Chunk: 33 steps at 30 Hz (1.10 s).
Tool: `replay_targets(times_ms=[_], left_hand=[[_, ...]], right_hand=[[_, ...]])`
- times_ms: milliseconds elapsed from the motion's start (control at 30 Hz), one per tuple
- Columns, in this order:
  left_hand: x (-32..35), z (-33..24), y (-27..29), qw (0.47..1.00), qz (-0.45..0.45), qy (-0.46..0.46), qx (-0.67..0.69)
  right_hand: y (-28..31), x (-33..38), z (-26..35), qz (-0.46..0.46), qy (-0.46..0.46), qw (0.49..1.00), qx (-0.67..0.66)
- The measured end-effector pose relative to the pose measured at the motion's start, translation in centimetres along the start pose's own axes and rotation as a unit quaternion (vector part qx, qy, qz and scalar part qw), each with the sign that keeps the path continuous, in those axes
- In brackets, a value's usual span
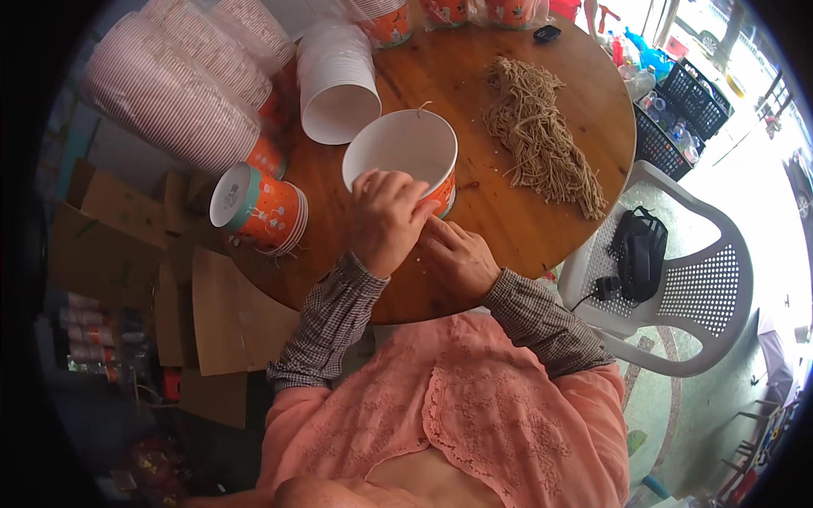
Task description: Threading and tying twine handles onto paper buckets.
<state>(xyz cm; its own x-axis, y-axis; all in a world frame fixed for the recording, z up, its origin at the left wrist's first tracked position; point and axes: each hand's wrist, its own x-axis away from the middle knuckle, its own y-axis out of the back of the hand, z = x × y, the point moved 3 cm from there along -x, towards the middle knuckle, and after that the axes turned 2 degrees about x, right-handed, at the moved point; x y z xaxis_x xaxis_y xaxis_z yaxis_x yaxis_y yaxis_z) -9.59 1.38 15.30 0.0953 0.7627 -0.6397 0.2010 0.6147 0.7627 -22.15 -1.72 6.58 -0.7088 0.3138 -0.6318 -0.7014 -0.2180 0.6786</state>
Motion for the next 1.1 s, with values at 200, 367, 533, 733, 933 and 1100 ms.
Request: replay_targets(times_ms=[200,367,533,733,933,1100], left_hand=[[2.1,5.9,4.5,0.992,-0.085,0.093,0.033],[11.6,17.7,11.8,0.756,-0.269,0.382,0.458],[22.9,29.3,12.3,0.518,-0.322,0.458,0.647],[29.1,32.3,6.7,0.388,-0.338,0.520,0.682],[26.8,28.8,5.9,0.400,-0.337,0.504,0.687],[25.1,22.5,5.9,0.586,-0.398,0.518,0.480]], right_hand=[[1.7,1.2,-0.6,-0.095,-0.044,0.994,-0.028],[2.4,3.6,-2.8,-0.103,-0.099,0.990,-0.010],[2.6,3.8,-2.9,-0.101,-0.124,0.987,-0.018],[2.1,3.9,-2.8,-0.073,-0.149,0.986,-0.028],[2.3,4.2,-3.2,-0.085,-0.196,0.976,-0.041],[2.2,4.4,-3.9,-0.108,-0.301,0.942,-0.101]])
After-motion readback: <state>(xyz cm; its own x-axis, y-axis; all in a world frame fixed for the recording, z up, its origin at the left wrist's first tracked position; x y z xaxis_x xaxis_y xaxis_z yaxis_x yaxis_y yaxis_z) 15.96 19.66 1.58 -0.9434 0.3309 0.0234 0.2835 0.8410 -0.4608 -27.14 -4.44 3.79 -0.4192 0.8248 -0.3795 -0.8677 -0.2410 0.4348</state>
